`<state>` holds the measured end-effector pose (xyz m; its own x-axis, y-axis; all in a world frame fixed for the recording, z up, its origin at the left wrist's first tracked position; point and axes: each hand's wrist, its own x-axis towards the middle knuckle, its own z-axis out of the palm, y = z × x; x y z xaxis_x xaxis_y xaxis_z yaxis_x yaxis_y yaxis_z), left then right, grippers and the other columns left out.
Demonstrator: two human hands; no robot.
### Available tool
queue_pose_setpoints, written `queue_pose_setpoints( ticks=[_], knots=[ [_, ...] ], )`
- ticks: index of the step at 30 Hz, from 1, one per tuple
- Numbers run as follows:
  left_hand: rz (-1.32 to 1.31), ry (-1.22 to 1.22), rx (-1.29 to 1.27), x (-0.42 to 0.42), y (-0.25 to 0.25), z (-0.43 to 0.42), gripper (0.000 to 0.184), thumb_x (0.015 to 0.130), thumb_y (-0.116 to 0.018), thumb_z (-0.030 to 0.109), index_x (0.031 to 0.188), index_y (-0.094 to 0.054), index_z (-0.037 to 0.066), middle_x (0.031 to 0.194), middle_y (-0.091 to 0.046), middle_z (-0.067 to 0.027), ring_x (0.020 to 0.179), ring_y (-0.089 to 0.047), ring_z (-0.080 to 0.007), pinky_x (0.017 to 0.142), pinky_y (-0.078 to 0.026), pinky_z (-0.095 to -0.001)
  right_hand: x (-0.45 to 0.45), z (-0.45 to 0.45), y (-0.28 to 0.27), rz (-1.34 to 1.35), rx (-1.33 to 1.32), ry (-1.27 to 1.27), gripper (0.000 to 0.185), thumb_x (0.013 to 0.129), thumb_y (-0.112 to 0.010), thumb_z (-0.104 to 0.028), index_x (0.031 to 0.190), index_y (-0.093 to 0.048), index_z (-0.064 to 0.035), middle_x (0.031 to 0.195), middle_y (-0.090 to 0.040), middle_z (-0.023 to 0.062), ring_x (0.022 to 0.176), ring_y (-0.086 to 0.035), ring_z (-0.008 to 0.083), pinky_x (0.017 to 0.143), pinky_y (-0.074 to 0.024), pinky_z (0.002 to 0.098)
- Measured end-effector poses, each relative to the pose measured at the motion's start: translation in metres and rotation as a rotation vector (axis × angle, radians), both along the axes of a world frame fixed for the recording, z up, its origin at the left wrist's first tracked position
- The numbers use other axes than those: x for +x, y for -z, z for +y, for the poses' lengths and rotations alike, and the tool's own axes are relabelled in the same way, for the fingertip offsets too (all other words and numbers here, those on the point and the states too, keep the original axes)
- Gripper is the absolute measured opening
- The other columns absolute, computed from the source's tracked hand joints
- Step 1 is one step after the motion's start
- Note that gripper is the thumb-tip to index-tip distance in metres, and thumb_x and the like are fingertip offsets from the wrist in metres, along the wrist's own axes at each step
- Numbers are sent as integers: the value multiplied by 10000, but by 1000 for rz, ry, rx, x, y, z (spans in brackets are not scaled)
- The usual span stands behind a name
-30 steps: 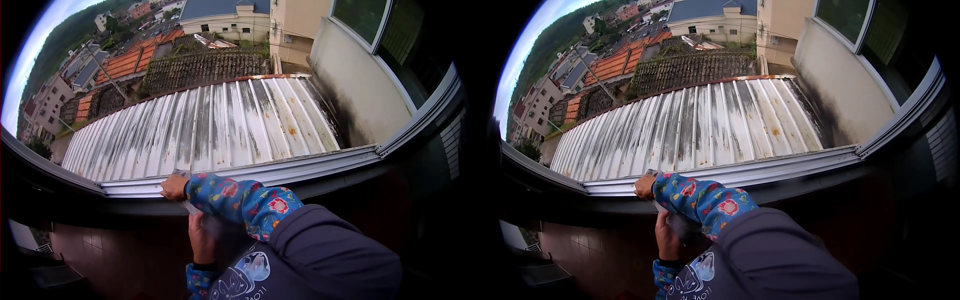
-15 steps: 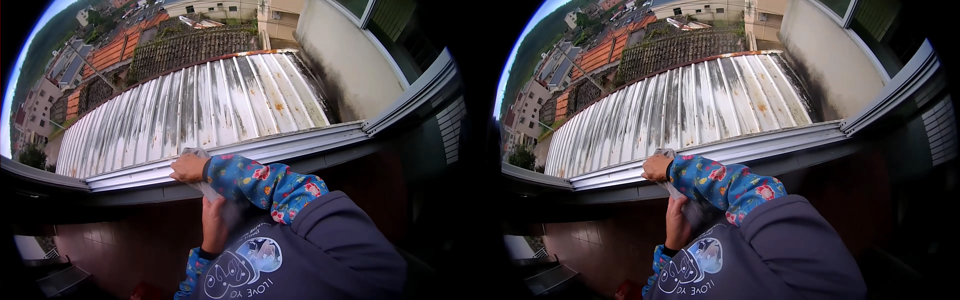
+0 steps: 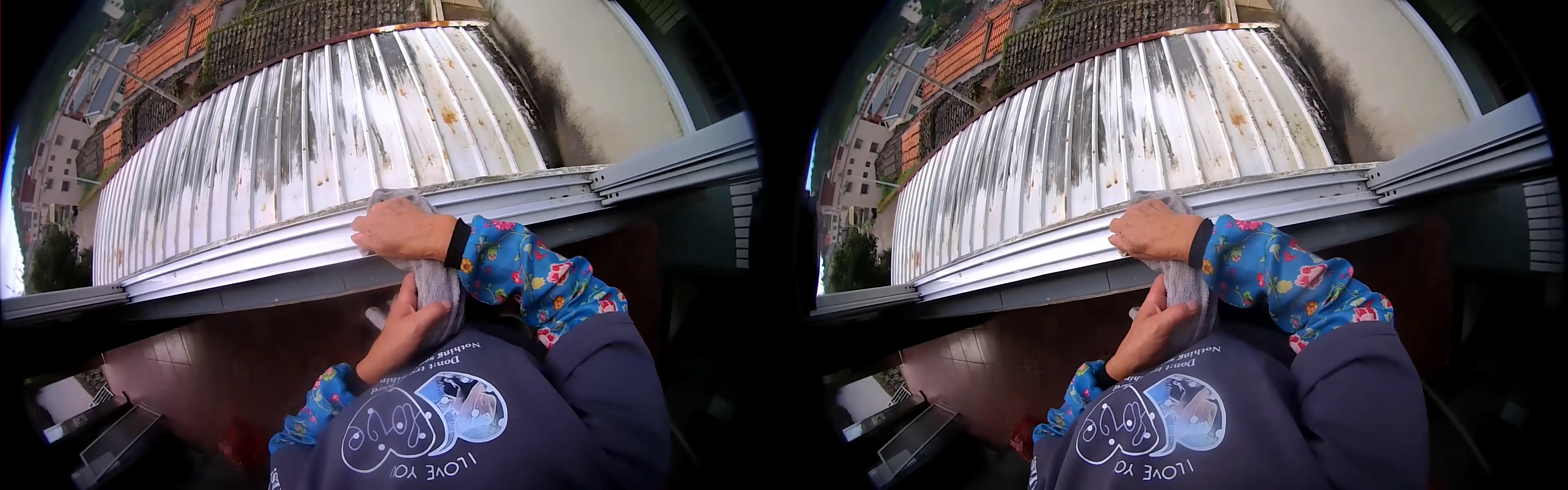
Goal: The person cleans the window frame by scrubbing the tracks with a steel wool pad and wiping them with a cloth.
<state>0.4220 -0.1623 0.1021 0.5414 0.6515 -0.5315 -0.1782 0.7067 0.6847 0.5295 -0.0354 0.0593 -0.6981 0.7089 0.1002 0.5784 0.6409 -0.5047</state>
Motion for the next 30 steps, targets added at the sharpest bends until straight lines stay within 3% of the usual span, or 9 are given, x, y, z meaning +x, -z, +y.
queue_pose_setpoints(
  ticks=[6, 10, 13, 16, 19, 23, 26, 27, 30],
  knots=[
    [-7, 258, 128, 71, 3, 11, 658, 823, -625, 165, 1360, -293, -22, 1243, -484, -136, 1145, -474, -188, 974, -374, -293, 93, -17, -33, -156, -104, 90, 189, 856, -506, -226, 832, -597, -62, 758, -635, 154, 749, -624, 354, 682, -481, 472],
    [-80, 277, 162, 118, 15, 10, 757, 764, -655, 196, 1360, -276, -76, 1268, -456, -170, 1196, -423, -220, 1005, -345, -305, 138, -25, -34, -198, -190, 228, 207, 823, -545, -213, 979, -644, -119, 771, -639, 156, 758, -624, 365, 683, -487, 479],
    [-122, 284, 202, 148, 17, 14, 809, 744, -664, 192, 1363, -245, -116, 1331, -404, -219, 1265, -362, -257, 1049, -301, -311, 165, -27, -43, -294, -258, 261, 204, 829, -544, -210, 980, -644, -114, 767, -630, 159, 763, -619, 359, 686, -482, 469],
    [-125, 339, 156, 173, 18, 14, 833, 736, -668, 195, 1378, -226, -100, 1327, -405, -255, 1260, -395, -302, 1045, -322, -322, 195, -34, -40, -244, -173, 282, 146, 827, -567, -153, 956, -628, -124, 690, -562, 117, 680, -579, 327, 607, -453, 444],
    [-186, 364, 108, 193, 26, 10, 822, 736, -667, 199, 1372, -234, -89, 1303, -428, -266, 1224, -441, -316, 1023, -356, -333, 214, -39, -53, -291, -223, 336, 137, 821, -581, -126, 950, -620, -101, 704, -554, 119, 712, -570, 322, 634, -446, 434],
    [-190, 482, 62, 204, 24, 16, 767, 731, -670, 208, 1335, -272, -46, 1134, -541, -283, 1082, -545, -349, 928, -426, -361, 248, -50, -61, -394, -286, 443, 171, 830, -574, -119, 989, -632, -101, 788, -609, 119, 781, -591, 315, 702, -461, 415],
    [-234, 492, -2, 209, 19, 27, 769, 732, -668, 210, 1341, -263, -28, 1132, -542, -282, 1079, -545, -348, 923, -429, -362, 265, -53, -70, -392, -301, 484, 171, 817, -579, -76, 982, -624, -77, 803, -611, 120, 783, -583, 313, 713, -454, 408],
    [-256, 550, -67, 209, 18, 32, 768, 725, -630, 150, 1348, -248, -85, 1230, -476, -326, 1164, -494, -380, 987, -389, -357, 267, -52, -74, -408, -319, 495, 181, 807, -579, -49, 983, -619, -55, 817, -613, 128, 786, -581, 316, 726, -451, 402],
    [-319, 547, -110, 216, 22, 41, 712, 724, -629, 149, 1306, -284, -76, 1193, -495, -316, 1137, -505, -379, 965, -398, -362, 284, -54, -73, -462, -290, 487, 202, 800, -579, -38, 998, -620, -49, 816, -612, 132, 791, -582, 324, 730, -455, 398]
  ],
)
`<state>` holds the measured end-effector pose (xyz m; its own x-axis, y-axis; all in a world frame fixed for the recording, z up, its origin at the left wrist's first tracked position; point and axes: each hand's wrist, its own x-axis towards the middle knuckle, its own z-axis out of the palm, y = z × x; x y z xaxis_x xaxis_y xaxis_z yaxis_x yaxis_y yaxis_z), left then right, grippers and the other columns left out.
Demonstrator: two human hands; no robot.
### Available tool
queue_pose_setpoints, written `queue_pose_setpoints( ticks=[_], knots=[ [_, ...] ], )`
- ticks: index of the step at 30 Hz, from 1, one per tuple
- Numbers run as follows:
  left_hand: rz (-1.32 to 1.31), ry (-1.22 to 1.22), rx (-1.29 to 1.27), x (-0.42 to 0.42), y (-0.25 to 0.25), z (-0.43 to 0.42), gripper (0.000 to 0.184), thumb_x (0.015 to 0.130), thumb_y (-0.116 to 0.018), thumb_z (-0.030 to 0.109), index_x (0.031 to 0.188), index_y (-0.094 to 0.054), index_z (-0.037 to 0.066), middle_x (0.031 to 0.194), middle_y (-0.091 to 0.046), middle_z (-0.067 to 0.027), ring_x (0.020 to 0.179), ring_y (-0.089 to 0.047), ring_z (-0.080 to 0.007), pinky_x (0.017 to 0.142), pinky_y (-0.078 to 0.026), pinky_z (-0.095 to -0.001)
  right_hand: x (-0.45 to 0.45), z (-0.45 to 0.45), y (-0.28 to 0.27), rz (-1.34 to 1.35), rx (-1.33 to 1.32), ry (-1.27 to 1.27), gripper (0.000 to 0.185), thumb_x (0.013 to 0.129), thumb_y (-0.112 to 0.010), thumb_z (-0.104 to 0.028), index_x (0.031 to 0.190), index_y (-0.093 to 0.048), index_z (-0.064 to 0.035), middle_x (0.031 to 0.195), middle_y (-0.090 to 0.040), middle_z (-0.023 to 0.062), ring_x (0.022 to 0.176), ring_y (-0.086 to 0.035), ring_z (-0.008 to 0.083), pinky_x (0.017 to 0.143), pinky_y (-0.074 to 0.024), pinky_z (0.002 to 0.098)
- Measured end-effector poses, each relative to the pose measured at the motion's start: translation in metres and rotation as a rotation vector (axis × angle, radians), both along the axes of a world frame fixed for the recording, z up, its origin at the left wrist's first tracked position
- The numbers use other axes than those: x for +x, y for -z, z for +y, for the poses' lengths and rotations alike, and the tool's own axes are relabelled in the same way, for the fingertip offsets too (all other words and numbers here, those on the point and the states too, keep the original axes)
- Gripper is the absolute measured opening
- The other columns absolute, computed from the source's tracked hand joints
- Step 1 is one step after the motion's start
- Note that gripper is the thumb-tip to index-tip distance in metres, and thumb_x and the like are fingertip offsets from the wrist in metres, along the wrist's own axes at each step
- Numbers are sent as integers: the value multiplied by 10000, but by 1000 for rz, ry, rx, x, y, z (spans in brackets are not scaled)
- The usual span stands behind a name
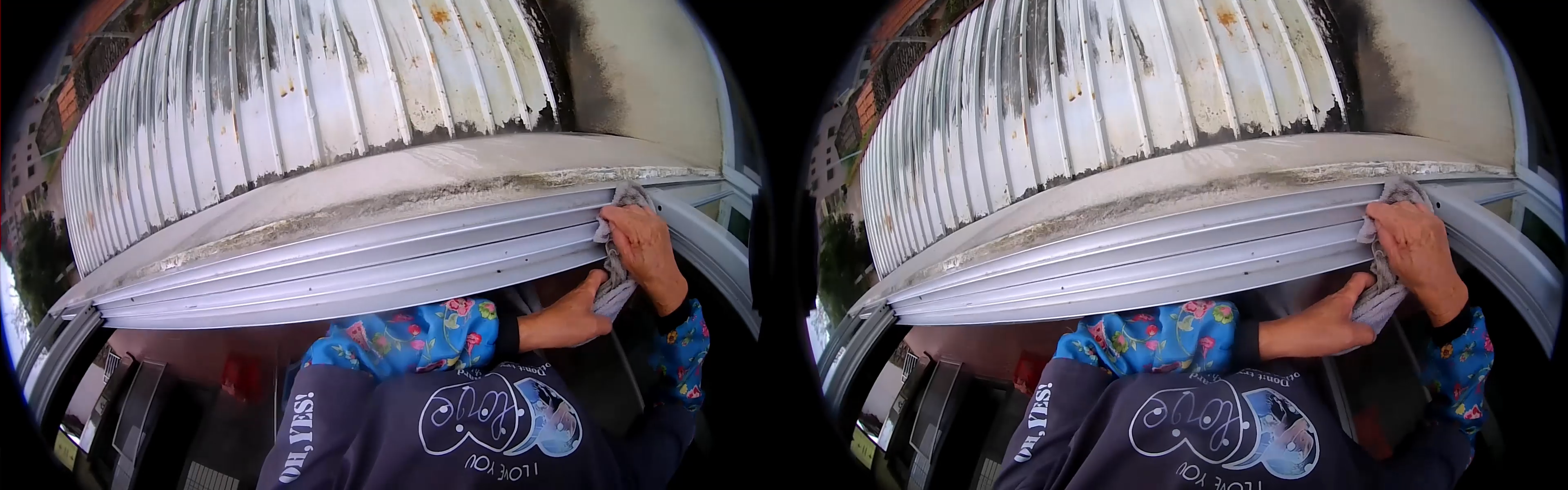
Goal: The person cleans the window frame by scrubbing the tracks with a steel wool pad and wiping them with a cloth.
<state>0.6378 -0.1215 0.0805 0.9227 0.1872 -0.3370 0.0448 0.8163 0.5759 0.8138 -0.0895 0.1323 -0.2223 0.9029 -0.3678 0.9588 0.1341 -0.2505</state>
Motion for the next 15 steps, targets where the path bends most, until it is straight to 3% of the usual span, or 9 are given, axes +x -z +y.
queue_pose_setpoints(
  ticks=[1, 8, 15],
  knots=[
    [0, 6, 57, 5, 6, -5, 714, 744, -628, 177, 1330, -271, -20, 1155, -524, -286, 1079, -545, -351, 912, -433, -361, 3, -1, 0, -2, 3, 7, 205, 800, -575, -22, 999, -620, -38, 830, -618, 134, 792, -581, 332, 730, -454, 403],
    [-19, -18, 25, 4, 8, 6, 646, 737, -598, 123, 1284, -306, -56, 1118, -545, -300, 1062, -562, -379, 894, -449, -375, 25, -8, 10, 17, -42, 75, 179, 836, -539, -9, 1000, -612, -4, 885, -623, 172, 837, -590, 359, 774, -452, 397],
    [-19, -34, -50, 7, 6, 9, 614, 724, -613, 115, 1241, -334, -64, 1117, -540, -300, 1065, -556, -380, 895, -447, -379, 53, -27, 13, -53, -101, 206, 207, 888, -505, -5, 1073, -598, -9, 1040, -613, 163, 937, -571, 341, 840, -438, 376]
  ],
)
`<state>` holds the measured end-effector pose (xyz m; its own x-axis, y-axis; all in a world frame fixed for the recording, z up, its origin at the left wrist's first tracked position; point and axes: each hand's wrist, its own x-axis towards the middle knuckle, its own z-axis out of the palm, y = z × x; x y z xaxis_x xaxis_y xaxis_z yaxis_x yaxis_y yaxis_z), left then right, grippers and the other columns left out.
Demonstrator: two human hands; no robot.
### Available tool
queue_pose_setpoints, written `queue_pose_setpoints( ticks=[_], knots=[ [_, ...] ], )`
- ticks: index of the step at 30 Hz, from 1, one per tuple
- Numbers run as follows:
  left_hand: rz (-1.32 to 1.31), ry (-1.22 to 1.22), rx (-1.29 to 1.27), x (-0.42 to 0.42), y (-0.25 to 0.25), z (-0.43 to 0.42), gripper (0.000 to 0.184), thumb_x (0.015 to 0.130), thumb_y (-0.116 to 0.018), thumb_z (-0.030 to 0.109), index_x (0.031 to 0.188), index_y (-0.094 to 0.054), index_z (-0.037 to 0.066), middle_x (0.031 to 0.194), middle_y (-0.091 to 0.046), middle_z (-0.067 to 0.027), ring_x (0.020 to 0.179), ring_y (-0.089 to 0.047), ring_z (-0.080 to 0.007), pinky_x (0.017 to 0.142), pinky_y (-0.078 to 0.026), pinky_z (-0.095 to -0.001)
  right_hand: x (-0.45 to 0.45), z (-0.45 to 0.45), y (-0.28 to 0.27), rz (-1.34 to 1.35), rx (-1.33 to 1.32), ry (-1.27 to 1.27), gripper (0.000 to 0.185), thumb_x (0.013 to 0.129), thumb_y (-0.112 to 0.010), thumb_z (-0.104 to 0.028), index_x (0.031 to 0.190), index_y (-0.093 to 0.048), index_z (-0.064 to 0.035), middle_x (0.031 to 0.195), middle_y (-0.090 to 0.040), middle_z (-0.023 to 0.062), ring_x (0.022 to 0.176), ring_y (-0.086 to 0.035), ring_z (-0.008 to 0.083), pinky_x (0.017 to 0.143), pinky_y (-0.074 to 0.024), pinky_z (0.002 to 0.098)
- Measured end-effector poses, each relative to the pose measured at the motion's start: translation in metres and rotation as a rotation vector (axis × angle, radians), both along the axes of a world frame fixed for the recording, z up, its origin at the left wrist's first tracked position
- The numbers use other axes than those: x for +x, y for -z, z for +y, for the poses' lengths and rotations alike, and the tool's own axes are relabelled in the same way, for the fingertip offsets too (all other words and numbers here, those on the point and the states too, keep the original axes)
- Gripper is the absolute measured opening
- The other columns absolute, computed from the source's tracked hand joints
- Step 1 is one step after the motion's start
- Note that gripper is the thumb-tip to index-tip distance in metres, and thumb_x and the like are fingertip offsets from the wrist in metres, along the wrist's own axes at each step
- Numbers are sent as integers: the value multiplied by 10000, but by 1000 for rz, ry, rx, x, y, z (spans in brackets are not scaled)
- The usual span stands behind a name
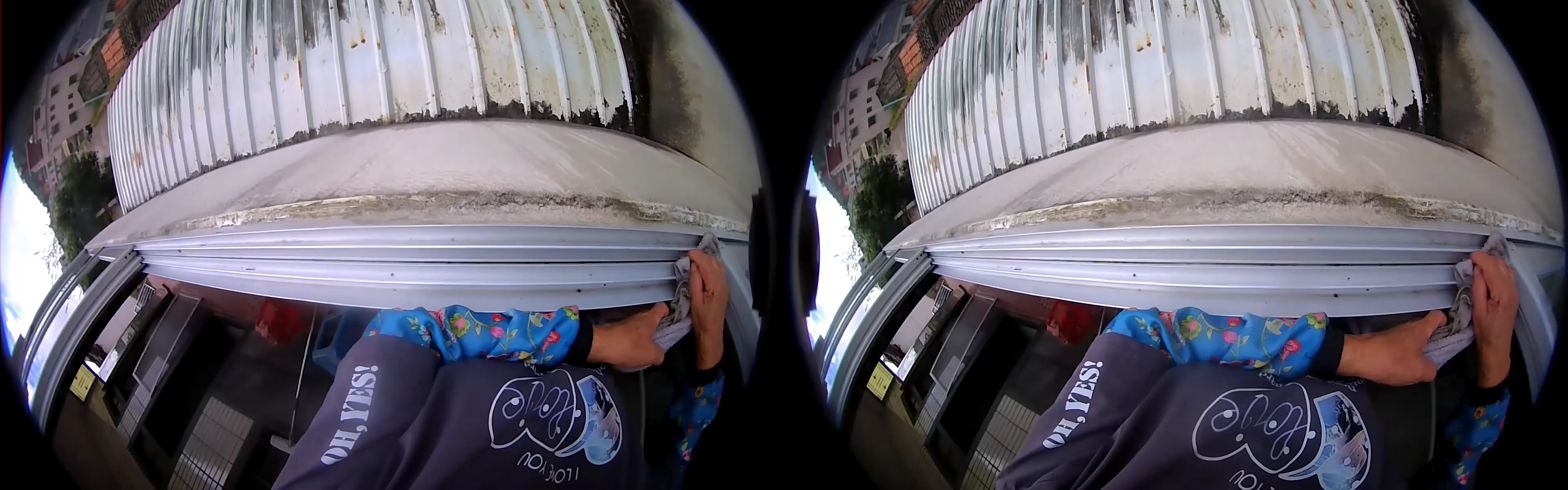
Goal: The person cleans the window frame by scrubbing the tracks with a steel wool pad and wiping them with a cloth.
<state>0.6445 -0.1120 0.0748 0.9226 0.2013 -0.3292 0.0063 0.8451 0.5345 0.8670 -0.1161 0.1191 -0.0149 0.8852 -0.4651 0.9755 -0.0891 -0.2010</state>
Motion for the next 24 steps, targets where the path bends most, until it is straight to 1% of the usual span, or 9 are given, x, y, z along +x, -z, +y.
queue_pose_setpoints(
  ticks=[2, 5, 7, 9, 13, 17, 18, 21, 24],
  knots=[
    [1, -24, -28, 1, -2, 2, 592, 723, -623, 130, 1215, -355, -62, 1148, -530, -299, 1116, -528, -384, 933, -425, -385, 7, -2, 0, -18, -30, 6, 215, 905, -502, -16, 1100, -594, -6, 1070, -609, 161, 972, -566, 332, 856, -438, 367],
    [0, 17, -150, 1, -5, 7, 593, 716, -623, 110, 1219, -358, -59, 1119, -549, -289, 1083, -549, -376, 916, -437, -376, 7, -8, -2, -75, -3, 35, 206, 915, -502, -37, 1100, -589, -6, 1062, -608, 157, 963, -573, 329, 852, -441, 364],
    [-23, -14, -68, 6, 0, -2, 601, 710, -604, 77, 1225, -337, -81, 1089, -544, -300, 1044, -560, -371, 863, -458, -371, 8, -12, 7, -107, 27, 21, 203, 920, -499, -49, 1100, -585, -9, 1053, -607, 155, 957, -578, 330, 849, -443, 367],
    [-29, -10, -57, 12, 5, -9, 612, 703, -614, 85, 1222, -337, -84, 1091, -545, -298, 1049, -559, -373, 871, -455, -367, 24, -20, 14, -166, 35, -19, 208, 929, -492, -57, 1112, -580, -13, 1058, -605, 155, 971, -578, 330, 853, -443, 371],
    [-7, -17, -51, 14, 4, -9, 643, 692, -631, 84, 1233, -328, -85, 1092, -548, -299, 1058, -558, -374, 874, -455, -368, 20, -13, 13, -132, 58, -9, 203, 934, -489, -68, 1107, -581, -15, 1042, -605, 159, 962, -576, 338, 843, -443, 373],
    [12, -66, -37, 14, 2, -12, 656, 686, -638, 79, 1239, -324, -82, 1097, -546, -294, 1058, -558, -374, 875, -456, -368, 12, -6, 13, -137, 11, 61, 201, 921, -502, -67, 1100, -583, -22, 1014, -609, 161, 944, -572, 343, 819, -442, 382],
    [0, -42, -58, 14, 2, -13, 652, 690, -635, 83, 1239, -323, -79, 1117, -531, -295, 1085, -542, -371, 891, -447, -366, 12, -7, 14, -117, 21, 66, 200, 918, -506, -66, 1096, -584, -23, 1005, -610, 162, 937, -572, 344, 813, -442, 385],
    [0, -119, -30, 16, 3, -24, 664, 707, -648, 103, 1265, -322, -53, 1133, -538, -277, 1091, -542, -354, 909, -438, -362, -1, -1, 10, -114, 78, 71, 186, 907, -518, -61, 1071, -598, -21, 987, -624, 157, 920, -585, 342, 807, -452, 380],
    [39, -107, 34, 13, -2, -23, 656, 704, -644, 102, 1254, -319, -48, 1169, -501, -295, 1127, -506, -371, 942, -409, -369, -9, -2, 8, -108, 163, 62, 179, 902, -548, -81, 1059, -612, -23, 1000, -636, 146, 918, -599, 336, 814, -466, 367]
  ],
)
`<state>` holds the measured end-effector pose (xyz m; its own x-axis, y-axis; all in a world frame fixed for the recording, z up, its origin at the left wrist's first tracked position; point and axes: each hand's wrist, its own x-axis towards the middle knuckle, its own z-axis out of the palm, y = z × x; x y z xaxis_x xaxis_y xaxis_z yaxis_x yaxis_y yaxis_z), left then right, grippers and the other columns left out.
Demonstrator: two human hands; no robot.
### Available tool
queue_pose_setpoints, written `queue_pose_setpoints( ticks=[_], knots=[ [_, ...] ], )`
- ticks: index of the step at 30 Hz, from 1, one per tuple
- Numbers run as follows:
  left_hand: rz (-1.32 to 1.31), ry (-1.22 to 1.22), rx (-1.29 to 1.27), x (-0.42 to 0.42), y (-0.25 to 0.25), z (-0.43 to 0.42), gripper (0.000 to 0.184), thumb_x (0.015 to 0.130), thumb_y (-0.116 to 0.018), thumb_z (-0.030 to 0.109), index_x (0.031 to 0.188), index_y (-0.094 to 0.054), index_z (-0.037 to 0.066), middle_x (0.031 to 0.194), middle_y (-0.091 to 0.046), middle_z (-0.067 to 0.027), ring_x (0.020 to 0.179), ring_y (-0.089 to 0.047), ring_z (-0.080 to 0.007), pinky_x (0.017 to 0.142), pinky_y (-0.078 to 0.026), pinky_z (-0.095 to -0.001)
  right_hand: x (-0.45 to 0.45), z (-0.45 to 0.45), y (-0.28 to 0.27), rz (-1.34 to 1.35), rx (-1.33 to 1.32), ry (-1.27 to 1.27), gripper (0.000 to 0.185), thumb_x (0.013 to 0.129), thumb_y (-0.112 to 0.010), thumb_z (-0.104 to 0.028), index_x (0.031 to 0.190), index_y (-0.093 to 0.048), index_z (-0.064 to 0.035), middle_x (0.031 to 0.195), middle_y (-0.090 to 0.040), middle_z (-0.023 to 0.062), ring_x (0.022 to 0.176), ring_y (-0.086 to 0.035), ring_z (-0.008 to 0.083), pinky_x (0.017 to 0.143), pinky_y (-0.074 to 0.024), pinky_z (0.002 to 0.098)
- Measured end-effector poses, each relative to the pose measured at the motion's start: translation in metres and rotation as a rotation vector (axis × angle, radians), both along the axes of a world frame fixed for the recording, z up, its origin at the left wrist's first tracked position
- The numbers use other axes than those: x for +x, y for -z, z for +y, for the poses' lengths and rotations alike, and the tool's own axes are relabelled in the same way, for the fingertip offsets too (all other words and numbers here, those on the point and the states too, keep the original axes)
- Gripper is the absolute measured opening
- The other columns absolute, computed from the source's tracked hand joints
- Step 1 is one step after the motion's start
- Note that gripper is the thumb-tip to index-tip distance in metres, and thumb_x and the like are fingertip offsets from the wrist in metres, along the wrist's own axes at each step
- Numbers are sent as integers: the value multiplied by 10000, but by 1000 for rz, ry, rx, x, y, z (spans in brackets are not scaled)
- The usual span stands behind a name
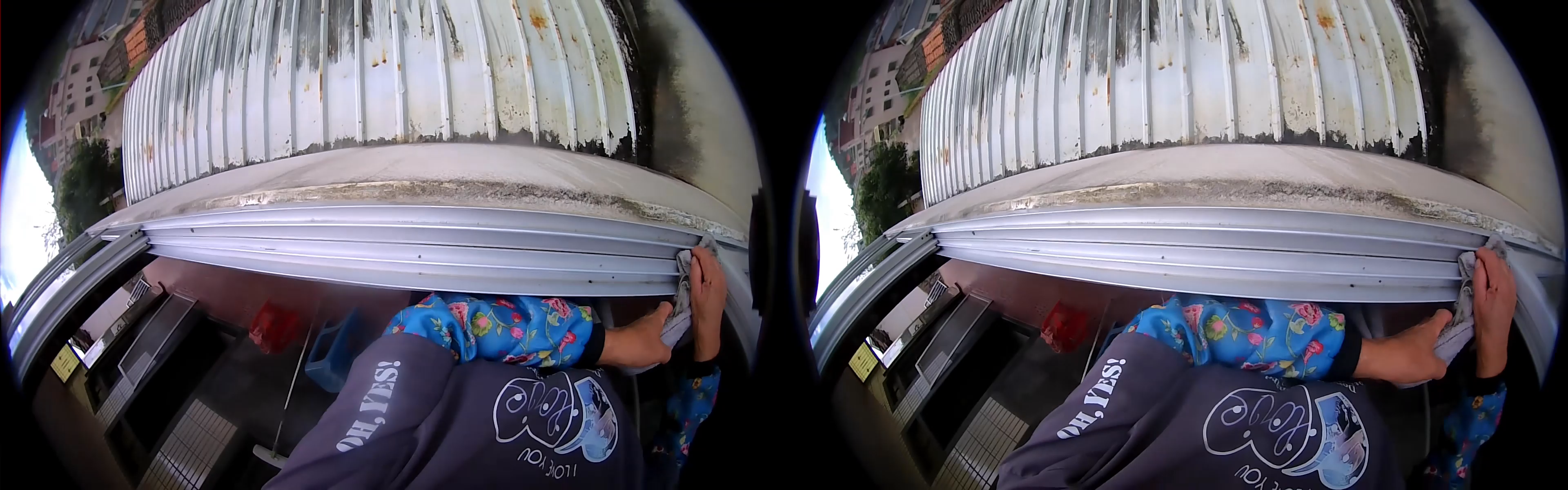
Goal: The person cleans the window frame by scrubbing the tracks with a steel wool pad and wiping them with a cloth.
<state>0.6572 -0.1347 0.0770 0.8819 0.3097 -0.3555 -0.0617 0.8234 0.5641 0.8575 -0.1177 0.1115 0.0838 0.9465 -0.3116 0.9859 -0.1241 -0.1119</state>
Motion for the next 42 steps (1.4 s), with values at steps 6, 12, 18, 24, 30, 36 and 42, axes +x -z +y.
queue_pose_setpoints(
  ticks=[6, 12, 18, 24, 30, 36, 42],
  knots=[
    [56, -27, 170, -4, 0, -16, 786, 715, -648, 173, 1357, -268, -75, 1268, -448, -305, 1192, -470, -385, 989, -390, -368, -28, -1, -24, 24, 136, -31, 201, 839, -648, -88, 1021, -615, -10, 973, -630, 150, 887, -602, 325, 809, -477, 364],
    [31, 111, 215, -18, -11, -22, 776, 753, -668, 205, 1388, -268, 8, 1215, -512, -207, 1120, -506, -269, 954, -402, -317, -23, -27, -49, 363, 325, 439, 145, 909, -576, -86, 1021, -596, 5, 886, -615, 61, 804, -559, 147, 746, -448, 253],
    [-4, 139, 266, -32, -21, -39, 772, 757, -667, 205, 1389, -266, 16, 1226, -505, -212, 1126, -504, -271, 959, -399, -312, -24, -60, -52, 732, 625, 745, 150, 959, -534, -105, 1054, -584, 0, 905, -581, -29, 811, -505, 33, 721, -403, 170],
    [-34, 197, 258, -59, -29, -42, 768, 757, -648, 204, 1398, -268, 17, 1320, -417, -261, 1220, -438, -332, 1011, -360, -334, -26, -85, -40, 1318, 715, 723, 167, 968, -485, -94, 1119, -523, -34, 1054, -625, 75, 987, -595, 145, 896, -462, 280],
    [-17, 151, 226, -74, -23, -47, 675, 754, -651, 200, 1346, -347, 89, 1301, -422, -267, 1210, -444, -354, 998, -369, -352, -56, -79, -41, 1465, 811, 766, 137, 957, -475, -66, 1083, -521, -43, 1061, -631, 101, 982, -609, 174, 911, -469, 316],
    [-116, 65, 120, -91, -14, -50, 526, 789, -648, 179, 1247, -409, 78, 1132, -540, -167, 1064, -520, -236, 931, -397, -296, -79, -69, -43, 1415, 800, 681, 148, 960, -472, -60, 1098, -520, -41, 1086, -623, 99, 984, -605, 167, 912, -467, 307],
    [-120, -19, 129, -116, -20, -38, 486, 813, -632, 163, 1237, -410, 73, 1115, -547, -163, 1052, -534, -241, 928, -402, -304, -100, -54, -41, 1132, 789, 659, 192, 961, -507, -79, 1137, -557, -21, 1007, -630, 47, 912, -591, 101, 823, -470, 241]
  ],
)
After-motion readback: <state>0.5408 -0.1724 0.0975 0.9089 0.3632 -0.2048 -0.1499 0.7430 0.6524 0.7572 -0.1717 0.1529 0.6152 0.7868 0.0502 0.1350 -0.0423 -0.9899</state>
